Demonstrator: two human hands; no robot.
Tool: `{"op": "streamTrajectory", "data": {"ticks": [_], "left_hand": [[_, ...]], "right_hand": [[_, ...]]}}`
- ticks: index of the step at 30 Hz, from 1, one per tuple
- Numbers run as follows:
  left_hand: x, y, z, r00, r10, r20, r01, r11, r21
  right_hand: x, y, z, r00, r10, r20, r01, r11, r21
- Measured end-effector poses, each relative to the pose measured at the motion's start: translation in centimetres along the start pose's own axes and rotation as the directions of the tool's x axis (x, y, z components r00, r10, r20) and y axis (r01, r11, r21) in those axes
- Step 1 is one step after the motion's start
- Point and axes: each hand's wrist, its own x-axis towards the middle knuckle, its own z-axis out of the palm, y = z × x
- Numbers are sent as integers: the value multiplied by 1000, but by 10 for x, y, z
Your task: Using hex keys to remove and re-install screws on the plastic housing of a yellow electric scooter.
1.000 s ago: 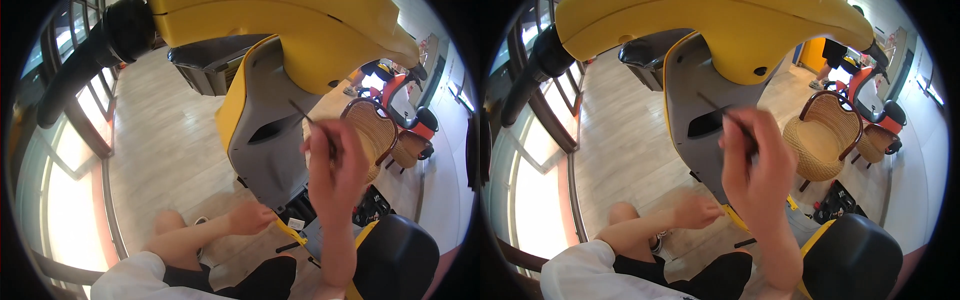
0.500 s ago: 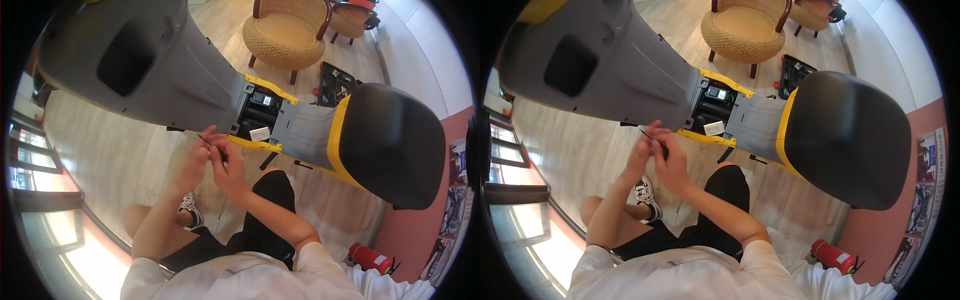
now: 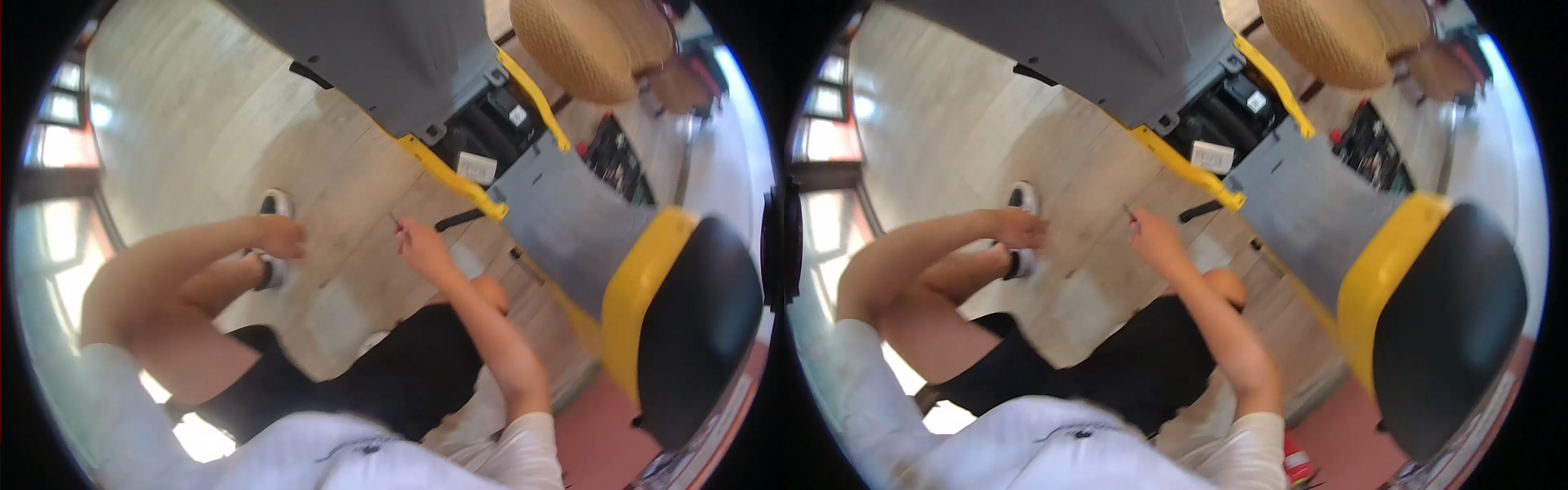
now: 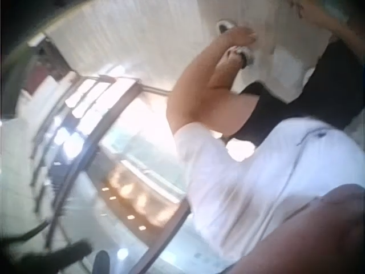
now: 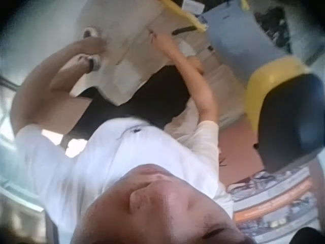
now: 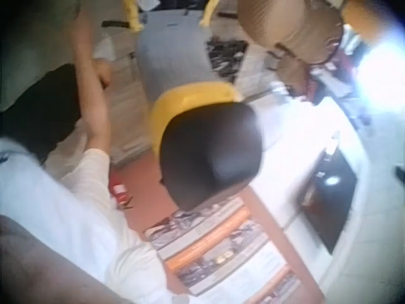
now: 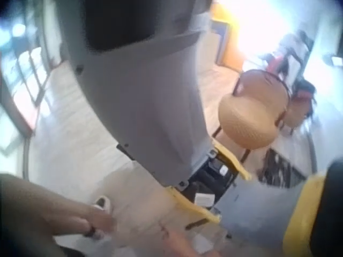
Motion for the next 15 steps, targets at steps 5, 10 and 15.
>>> {"op": "streamTrajectory", "data": {"ticks": [5, 10, 15], "left_hand": [[33, -76, 38, 896, -257, -362, 221, 966, -138], [87, -103, 39, 868, -126, -481, 113, 992, -57], [111, -122, 45, 779, 156, -608, -221, 975, -33]], "right_hand": [[34, 24, 10, 988, 30, 154, 22, 944, -329], [49, 32, 40, 990, -14, 140, 32, 992, -126], [78, 34, 81, 995, 85, 44, -85, 996, -10]]}}
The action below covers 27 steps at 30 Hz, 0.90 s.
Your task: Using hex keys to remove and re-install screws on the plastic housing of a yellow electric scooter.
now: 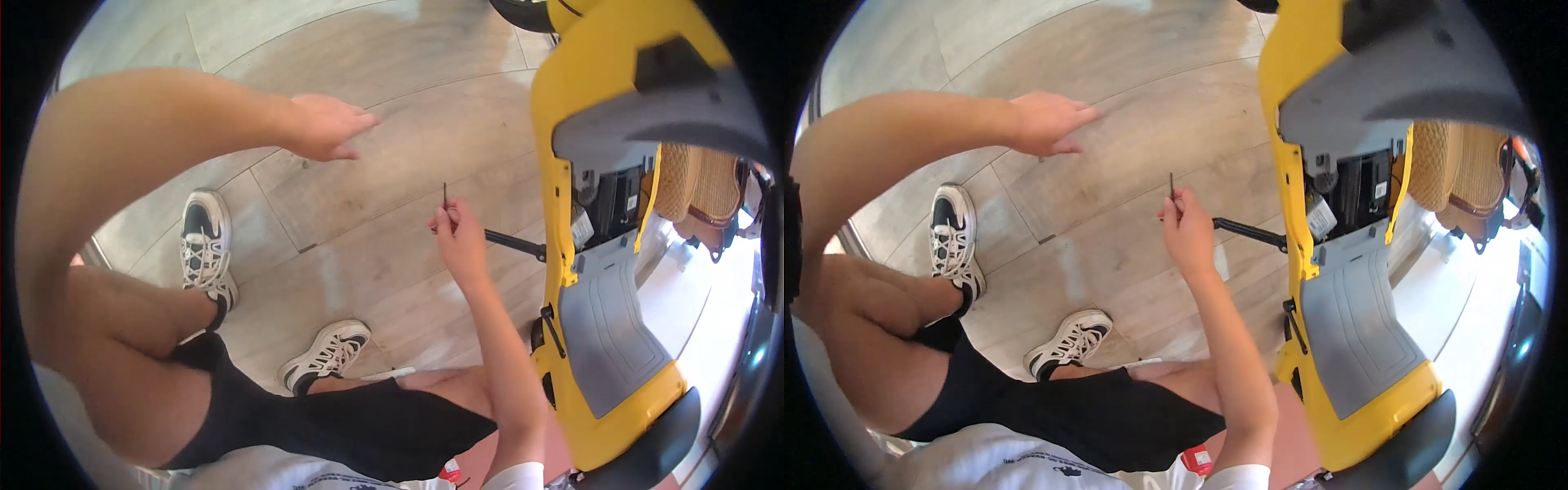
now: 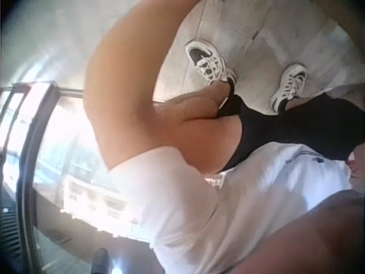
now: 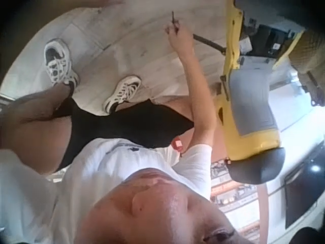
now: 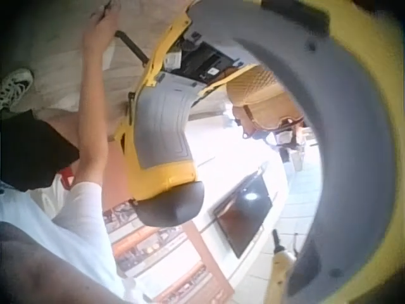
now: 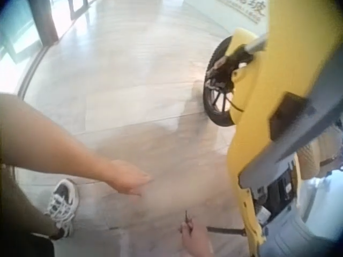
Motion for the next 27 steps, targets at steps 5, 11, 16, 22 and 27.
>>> {"op": "streamTrajectory", "data": {"ticks": [5, 11, 16, 22, 27], "left_hand": [[7, -39, -14, 873, 410, -263, -372, 910, 185], [17, -126, -21, 840, 540, 39, -514, 772, 374], [21, -181, 4, 842, 466, -273, -400, 877, 265], [28, -197, 15, 789, 477, -388, -469, 875, 122], [26, -194, 10, 792, 471, -388, -497, 867, 37]], "right_hand": [[50, -49, 63, 1000, 26, 5, -26, 996, 80], [134, -124, 109, 983, -169, -77, 169, 986, -8], [185, -133, 122, 996, -75, 45, 78, 995, -62], [253, -100, 33, 923, 43, -383, -162, 945, -285], [299, -45, -37, 721, 167, -673, -560, 713, -422]]}}
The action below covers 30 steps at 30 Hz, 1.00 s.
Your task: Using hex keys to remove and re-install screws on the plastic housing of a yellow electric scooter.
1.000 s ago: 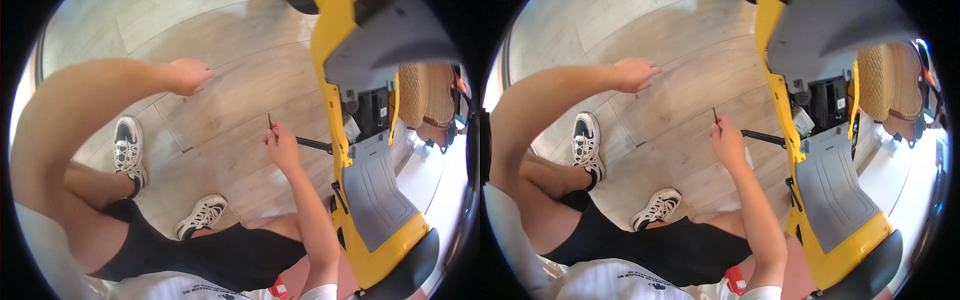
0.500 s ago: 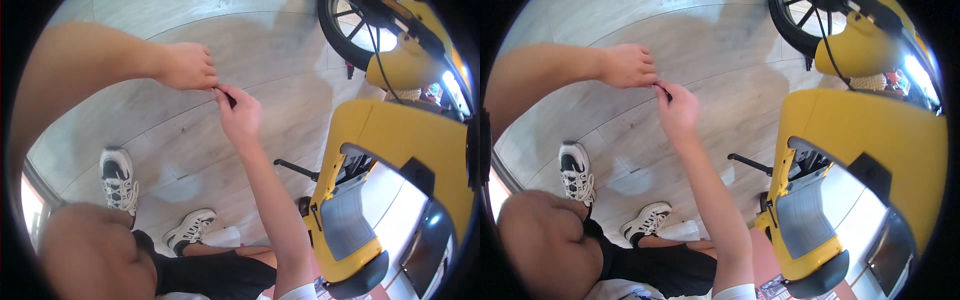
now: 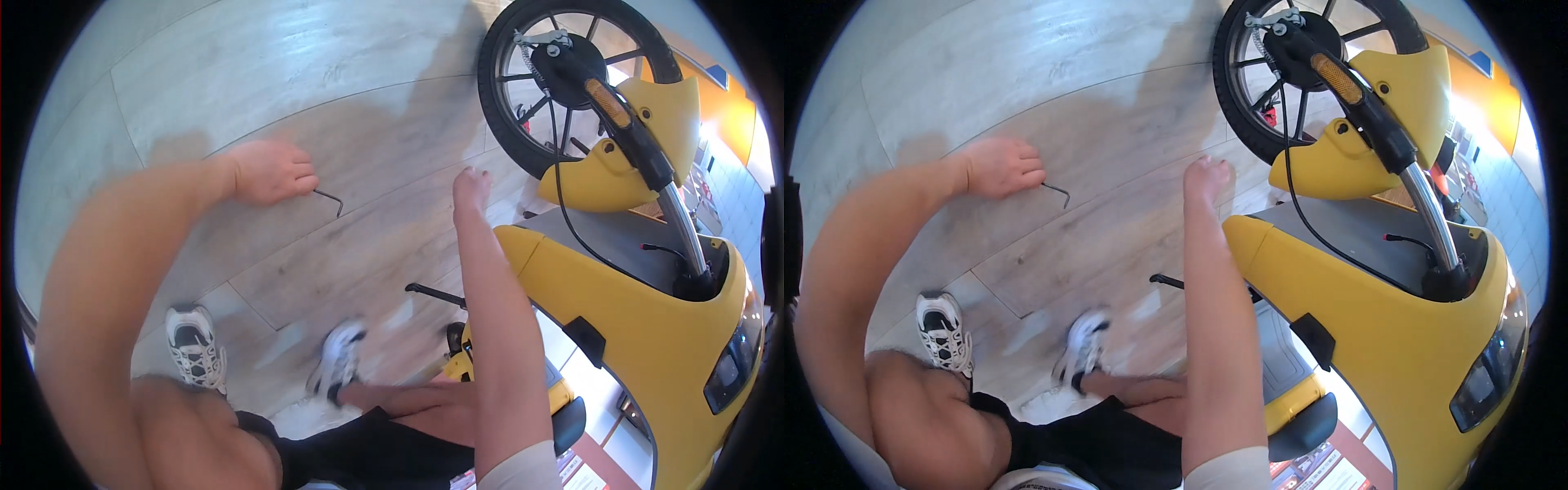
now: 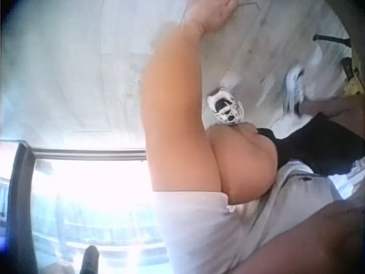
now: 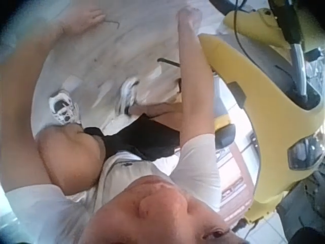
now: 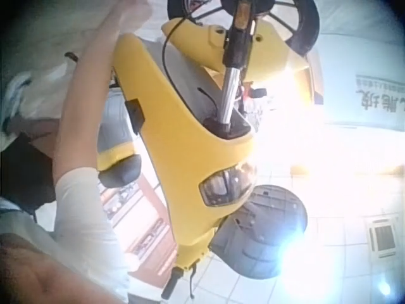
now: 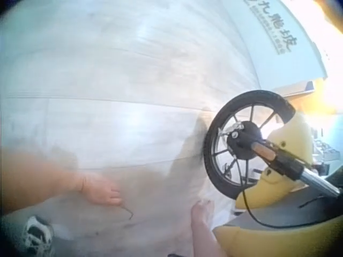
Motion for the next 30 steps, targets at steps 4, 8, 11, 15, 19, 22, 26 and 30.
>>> {"op": "streamTrajectory", "data": {"ticks": [4, 8, 11, 15, 19, 22, 26, 30], "left_hand": [[2, 0, -2, 999, 31, 29, -32, 999, 41], [1, -3, -6, 1000, -14, 11, 14, 1000, -19], [0, -6, -10, 999, -28, -32, 26, 996, -86], [-2, -7, -7, 999, -37, -17, 35, 991, -128], [-3, -7, -1, 993, -43, -110, 24, 986, -167], [-2, -7, 0, 996, -32, -80, 23, 994, -110], [2, -8, -4, 997, -24, -72, 18, 996, -82], [2, -8, -6, 996, -16, -85, 10, 998, -69]], "right_hand": [[57, 4, 33, 958, 88, -272, -84, 996, 27], [128, 4, 37, 972, 84, 219, 111, 656, -747], [160, 4, 45, 992, 75, -106, -120, 846, -519], [201, 1, 52, 992, 45, -118, -98, 867, -489], [240, 1, 54, 993, 24, -118, -76, 883, -462], [257, 3, 53, 993, 8, -114, -58, 895, -443], [265, -1, 54, 995, 2, -104, -46, 907, -418], [263, -3, 54, 995, -8, -101, -34, 912, -409]]}}
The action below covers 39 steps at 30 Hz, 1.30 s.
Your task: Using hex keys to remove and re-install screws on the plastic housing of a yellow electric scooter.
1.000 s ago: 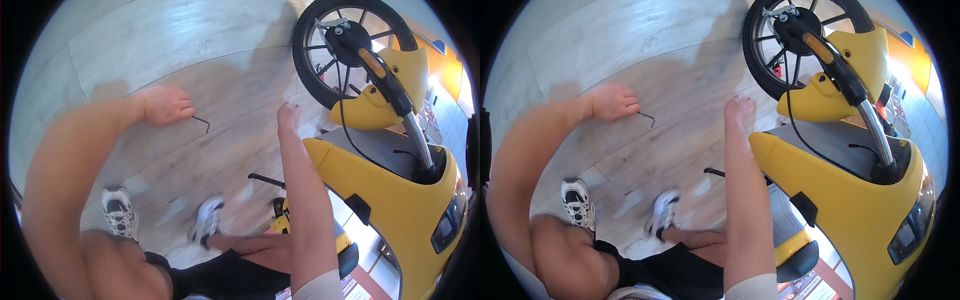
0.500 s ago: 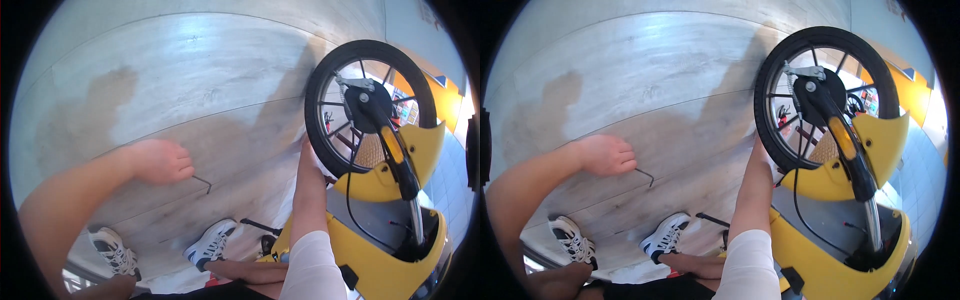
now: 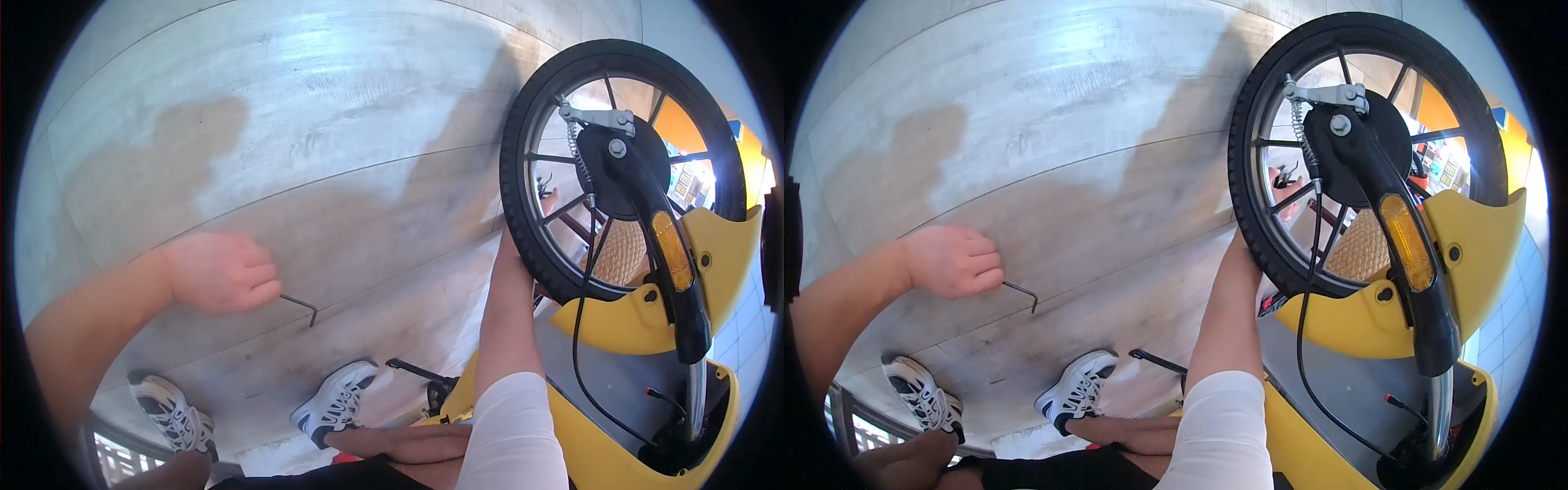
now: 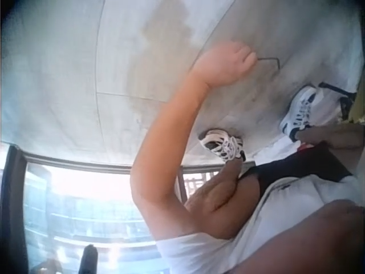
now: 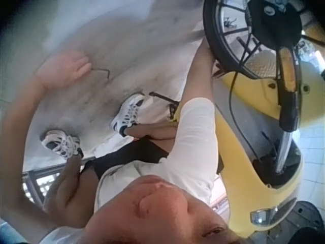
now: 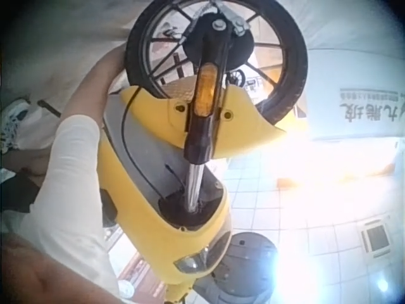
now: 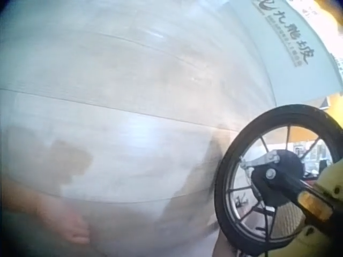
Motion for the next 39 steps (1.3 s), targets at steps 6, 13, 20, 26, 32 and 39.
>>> {"op": "streamTrajectory", "data": {"ticks": [6, 13, 20, 26, 32, 39], "left_hand": [[-2, 4, 3, 999, -43, -18, 42, 998, -48], [-3, 2, 1, 1000, -12, 20, 12, 1000, 3], [-5, 2, 2, 1000, -17, 14, 18, 1000, -23], [-3, 2, 2, 1000, 4, -4, -4, 1000, -25], [2, 4, 1, 999, 18, -29, -17, 999, 49], [1, 7, -8, 994, -2, 112, -6, 997, 74]], "right_hand": [[-10, 7, -5, 1000, -20, -17, 20, 1000, 16], [-13, -3, -11, 998, -49, -49, 51, 998, 42], [-21, -22, -11, 994, -88, -62, 93, 993, 68], [-52, -30, -20, 984, -151, -94, 161, 981, 109], [-148, -29, -38, 929, -285, -238, 333, 922, 197], [-289, -14, -48, 994, -106, 7, 100, 962, 254]]}}
